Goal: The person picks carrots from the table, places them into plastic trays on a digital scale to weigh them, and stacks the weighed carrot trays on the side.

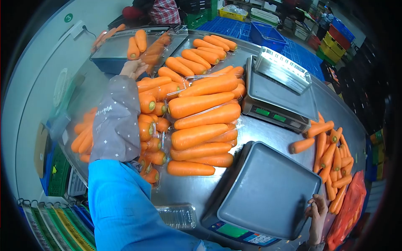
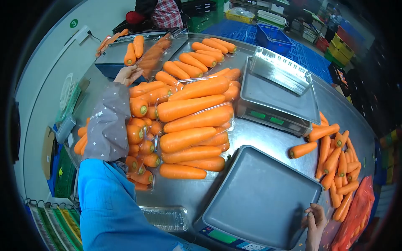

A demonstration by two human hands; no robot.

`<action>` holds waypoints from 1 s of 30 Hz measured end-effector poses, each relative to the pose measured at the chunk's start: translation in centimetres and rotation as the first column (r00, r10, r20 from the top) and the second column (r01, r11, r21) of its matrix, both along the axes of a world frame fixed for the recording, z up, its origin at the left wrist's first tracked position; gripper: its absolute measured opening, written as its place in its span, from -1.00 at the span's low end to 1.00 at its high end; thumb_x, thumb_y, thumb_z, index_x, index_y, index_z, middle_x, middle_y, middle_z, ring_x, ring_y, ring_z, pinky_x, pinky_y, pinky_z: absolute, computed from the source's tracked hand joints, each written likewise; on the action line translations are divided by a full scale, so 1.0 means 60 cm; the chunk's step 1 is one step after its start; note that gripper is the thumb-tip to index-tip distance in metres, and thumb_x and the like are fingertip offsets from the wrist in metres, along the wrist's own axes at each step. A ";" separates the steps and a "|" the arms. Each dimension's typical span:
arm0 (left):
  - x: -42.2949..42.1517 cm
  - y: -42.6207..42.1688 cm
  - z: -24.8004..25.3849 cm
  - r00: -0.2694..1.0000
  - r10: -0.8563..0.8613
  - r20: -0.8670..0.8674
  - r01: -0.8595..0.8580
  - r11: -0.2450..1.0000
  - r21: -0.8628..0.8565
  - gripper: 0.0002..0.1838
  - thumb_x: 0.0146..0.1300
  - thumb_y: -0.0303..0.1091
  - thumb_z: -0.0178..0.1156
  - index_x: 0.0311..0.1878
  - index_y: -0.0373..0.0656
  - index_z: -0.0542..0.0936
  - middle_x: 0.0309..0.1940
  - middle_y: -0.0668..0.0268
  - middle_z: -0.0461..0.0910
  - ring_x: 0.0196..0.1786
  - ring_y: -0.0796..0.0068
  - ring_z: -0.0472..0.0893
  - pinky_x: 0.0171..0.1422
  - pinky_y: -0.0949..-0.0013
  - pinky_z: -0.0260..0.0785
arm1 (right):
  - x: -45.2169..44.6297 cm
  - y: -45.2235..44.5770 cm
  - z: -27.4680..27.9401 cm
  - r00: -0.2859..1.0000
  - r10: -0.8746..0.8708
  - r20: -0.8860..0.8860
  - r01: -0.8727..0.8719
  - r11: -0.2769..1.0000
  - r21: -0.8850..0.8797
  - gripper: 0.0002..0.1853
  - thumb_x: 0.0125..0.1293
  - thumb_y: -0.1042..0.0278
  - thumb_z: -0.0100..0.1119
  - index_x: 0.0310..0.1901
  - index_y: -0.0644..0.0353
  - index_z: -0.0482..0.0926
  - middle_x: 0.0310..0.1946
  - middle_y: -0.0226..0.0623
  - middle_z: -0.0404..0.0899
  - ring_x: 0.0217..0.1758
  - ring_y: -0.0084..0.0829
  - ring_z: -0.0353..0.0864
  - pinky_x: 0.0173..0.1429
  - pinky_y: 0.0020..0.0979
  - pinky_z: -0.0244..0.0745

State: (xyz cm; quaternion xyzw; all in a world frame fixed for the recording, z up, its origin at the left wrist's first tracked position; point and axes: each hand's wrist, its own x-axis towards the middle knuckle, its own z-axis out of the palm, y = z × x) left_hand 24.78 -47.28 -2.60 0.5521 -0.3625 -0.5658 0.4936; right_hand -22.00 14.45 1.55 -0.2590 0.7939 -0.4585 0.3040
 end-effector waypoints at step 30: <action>-0.210 0.882 -0.133 0.731 -0.683 0.013 0.668 0.719 0.193 -0.53 0.42 -0.23 -0.08 0.31 -0.22 0.22 0.19 0.35 0.35 0.21 0.51 0.32 0.27 0.41 0.13 | 0.035 0.236 -0.212 0.879 0.037 0.476 -0.044 0.999 0.002 -0.33 0.40 -0.23 -0.34 0.26 0.22 0.25 0.15 -0.13 0.36 0.19 -0.31 0.33 0.25 -0.28 0.23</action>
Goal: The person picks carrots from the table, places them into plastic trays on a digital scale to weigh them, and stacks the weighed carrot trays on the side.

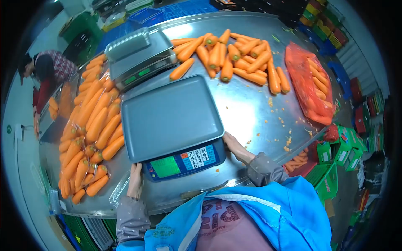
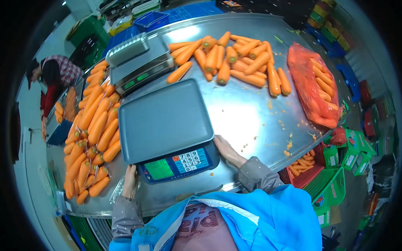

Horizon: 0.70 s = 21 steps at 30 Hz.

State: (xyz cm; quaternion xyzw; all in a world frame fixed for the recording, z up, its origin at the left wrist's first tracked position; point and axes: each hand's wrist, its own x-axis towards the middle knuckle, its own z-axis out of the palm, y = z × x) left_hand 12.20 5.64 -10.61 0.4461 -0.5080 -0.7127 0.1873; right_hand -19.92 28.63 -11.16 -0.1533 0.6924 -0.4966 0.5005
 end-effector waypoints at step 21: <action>-0.026 0.098 0.037 0.615 0.054 0.787 0.542 0.696 -0.472 -0.57 0.33 -0.18 0.00 0.14 -0.27 0.41 0.11 -0.05 0.40 0.15 0.08 0.38 0.28 0.21 0.12 | -0.052 0.065 -0.026 0.949 0.163 -0.271 -0.182 0.982 -0.047 -0.42 0.38 -0.14 -0.24 0.14 0.25 0.29 0.00 0.05 0.49 0.05 -0.04 0.50 0.10 -0.13 0.37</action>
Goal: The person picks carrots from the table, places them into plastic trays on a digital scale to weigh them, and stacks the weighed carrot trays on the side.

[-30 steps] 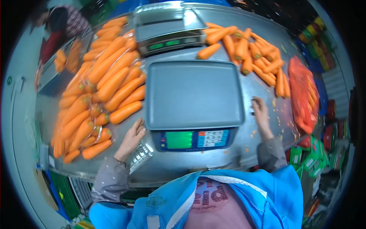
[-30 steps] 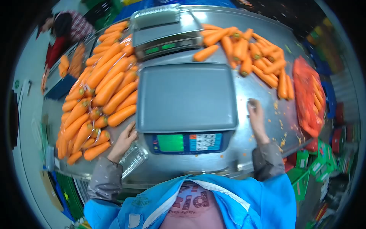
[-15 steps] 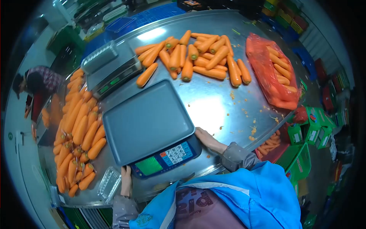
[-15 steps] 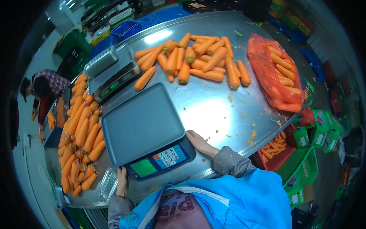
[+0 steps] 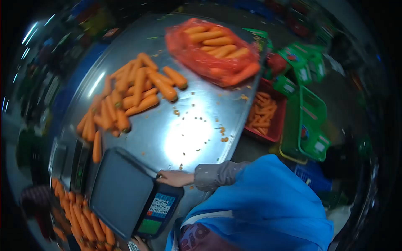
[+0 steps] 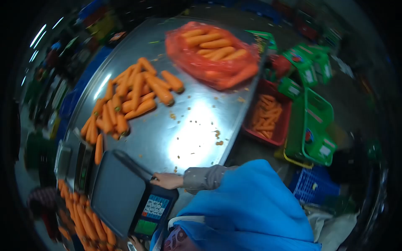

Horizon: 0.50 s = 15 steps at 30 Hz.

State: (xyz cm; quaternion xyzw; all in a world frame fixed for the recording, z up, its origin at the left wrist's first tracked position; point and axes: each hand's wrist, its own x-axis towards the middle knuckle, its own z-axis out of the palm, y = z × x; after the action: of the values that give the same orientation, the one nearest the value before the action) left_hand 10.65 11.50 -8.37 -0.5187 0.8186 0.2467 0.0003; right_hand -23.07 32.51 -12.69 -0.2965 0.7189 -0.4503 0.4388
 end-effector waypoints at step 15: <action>0.132 -0.109 0.009 0.936 -0.332 0.118 0.351 0.907 -0.231 -0.63 0.23 -0.22 0.13 0.00 -0.27 0.46 -0.06 -0.04 0.45 -0.01 0.05 0.45 0.12 0.14 0.26 | 0.012 -0.001 -0.008 0.997 -0.071 -0.017 0.070 0.997 -0.039 -0.41 0.38 -0.18 -0.26 0.12 0.22 0.33 -0.04 0.06 0.52 0.03 -0.02 0.52 0.10 -0.15 0.39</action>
State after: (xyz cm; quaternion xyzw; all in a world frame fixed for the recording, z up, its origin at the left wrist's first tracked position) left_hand 18.55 4.93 -7.85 -0.3724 0.9204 0.1185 0.0094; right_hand -22.36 32.45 -13.15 -0.2832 0.7242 -0.4764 0.4103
